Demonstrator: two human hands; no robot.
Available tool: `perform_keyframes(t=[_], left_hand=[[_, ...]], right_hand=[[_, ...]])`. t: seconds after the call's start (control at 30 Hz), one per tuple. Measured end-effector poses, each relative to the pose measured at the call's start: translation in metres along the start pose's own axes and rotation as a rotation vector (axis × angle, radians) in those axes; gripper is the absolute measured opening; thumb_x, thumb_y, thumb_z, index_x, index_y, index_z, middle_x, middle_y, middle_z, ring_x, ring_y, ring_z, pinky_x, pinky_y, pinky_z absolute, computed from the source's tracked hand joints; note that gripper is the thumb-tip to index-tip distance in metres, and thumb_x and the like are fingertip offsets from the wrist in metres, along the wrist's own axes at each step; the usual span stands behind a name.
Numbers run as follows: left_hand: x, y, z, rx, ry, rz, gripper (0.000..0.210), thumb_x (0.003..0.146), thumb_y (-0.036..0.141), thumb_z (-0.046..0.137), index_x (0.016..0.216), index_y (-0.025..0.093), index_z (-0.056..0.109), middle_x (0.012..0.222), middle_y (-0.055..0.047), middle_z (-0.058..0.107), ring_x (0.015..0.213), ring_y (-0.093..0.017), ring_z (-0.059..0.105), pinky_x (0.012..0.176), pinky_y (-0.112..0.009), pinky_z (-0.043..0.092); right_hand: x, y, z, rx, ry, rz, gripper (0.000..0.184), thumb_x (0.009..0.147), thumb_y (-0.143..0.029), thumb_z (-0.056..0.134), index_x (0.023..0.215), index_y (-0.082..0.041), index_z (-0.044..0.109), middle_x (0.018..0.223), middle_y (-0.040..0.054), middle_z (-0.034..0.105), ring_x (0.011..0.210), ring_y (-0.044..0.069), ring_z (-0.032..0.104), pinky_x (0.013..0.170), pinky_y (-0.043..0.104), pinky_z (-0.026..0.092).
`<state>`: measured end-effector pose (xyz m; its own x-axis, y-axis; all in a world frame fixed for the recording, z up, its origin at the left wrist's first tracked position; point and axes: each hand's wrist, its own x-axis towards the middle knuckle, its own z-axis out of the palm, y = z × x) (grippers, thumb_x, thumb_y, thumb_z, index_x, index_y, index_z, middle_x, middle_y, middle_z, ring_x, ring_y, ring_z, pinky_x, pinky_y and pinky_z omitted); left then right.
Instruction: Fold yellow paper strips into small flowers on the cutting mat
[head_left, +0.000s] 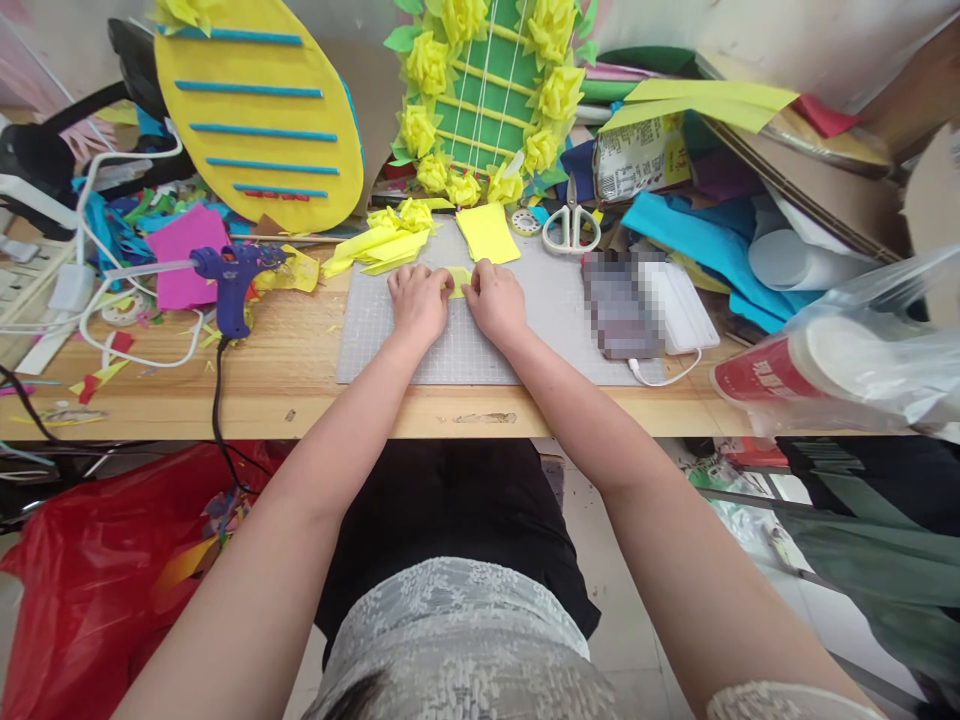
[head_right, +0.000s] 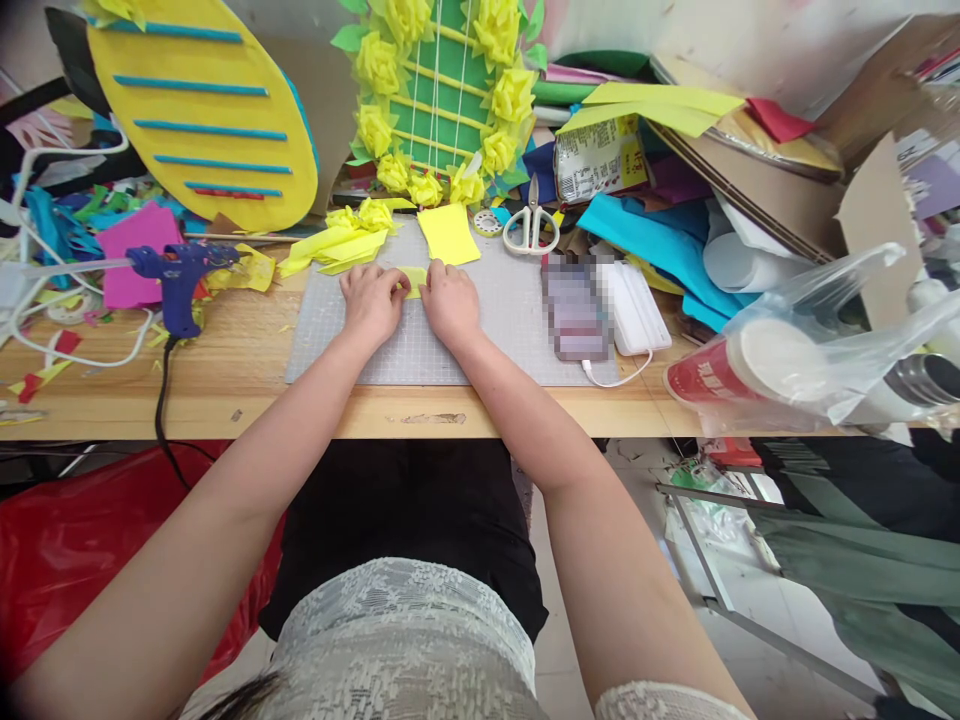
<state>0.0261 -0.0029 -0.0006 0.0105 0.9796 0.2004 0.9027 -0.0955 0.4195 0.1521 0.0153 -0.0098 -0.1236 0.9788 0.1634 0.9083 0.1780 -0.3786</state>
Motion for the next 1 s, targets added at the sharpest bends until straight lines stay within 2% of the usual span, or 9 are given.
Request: perform_keyframes(t=[0.27, 0.4, 0.6, 0.77, 1.0], left_hand=[[0.0005, 0.0046, 0.0001, 0.022, 0.048, -0.006, 0.018, 0.082, 0.026, 0.052, 0.084, 0.023, 0.07, 0.105, -0.011, 0.063, 0.116, -0.033, 0.047, 0.103, -0.051, 0.028], [0.0019, 0.0048, 0.0013, -0.004, 0.08, 0.011, 0.018, 0.083, 0.029, 0.053, 0.081, 0.023, 0.07, 0.104, -0.011, 0.063, 0.116, -0.033, 0.047, 0.105, -0.052, 0.027], [0.0039, 0.0011, 0.0017, -0.05, 0.061, 0.011, 0.013, 0.082, 0.029, 0.057, 0.081, 0.025, 0.069, 0.104, -0.01, 0.062, 0.115, -0.033, 0.046, 0.105, -0.052, 0.027], [0.0032, 0.0017, -0.0005, -0.059, 0.048, -0.023, 0.01, 0.081, 0.028, 0.059, 0.081, 0.024, 0.069, 0.104, -0.01, 0.06, 0.116, -0.033, 0.045, 0.105, -0.052, 0.026], [-0.0011, -0.0016, -0.0042, -0.063, 0.024, -0.057, 0.013, 0.081, 0.023, 0.058, 0.085, 0.025, 0.07, 0.103, -0.008, 0.06, 0.115, -0.03, 0.046, 0.106, -0.048, 0.028]], right_hand=[[-0.0023, -0.003, 0.0007, -0.118, -0.017, -0.04, 0.021, 0.093, -0.021, 0.041, 0.108, -0.013, 0.052, 0.105, 0.0152, 0.06, 0.102, 0.026, 0.055, 0.088, 0.038, 0.043], [-0.0031, -0.0041, -0.002, -0.061, -0.013, -0.039, 0.019, 0.092, -0.021, 0.042, 0.104, -0.013, 0.054, 0.104, 0.0152, 0.061, 0.101, 0.027, 0.055, 0.089, 0.039, 0.043], [-0.0041, -0.002, -0.0009, -0.004, -0.009, -0.046, 0.016, 0.09, -0.024, 0.046, 0.1, -0.014, 0.053, 0.102, 0.0145, 0.06, 0.1, 0.027, 0.054, 0.089, 0.041, 0.043], [-0.0045, 0.0039, 0.001, 0.068, 0.045, -0.045, 0.018, 0.089, -0.014, 0.04, 0.103, -0.015, 0.052, 0.104, 0.013, 0.059, 0.097, 0.023, 0.054, 0.088, 0.037, 0.044], [-0.0038, 0.0054, -0.003, 0.096, 0.024, 0.002, 0.024, 0.087, -0.008, 0.034, 0.104, -0.014, 0.05, 0.106, 0.0135, 0.056, 0.096, 0.022, 0.055, 0.088, 0.039, 0.045]])
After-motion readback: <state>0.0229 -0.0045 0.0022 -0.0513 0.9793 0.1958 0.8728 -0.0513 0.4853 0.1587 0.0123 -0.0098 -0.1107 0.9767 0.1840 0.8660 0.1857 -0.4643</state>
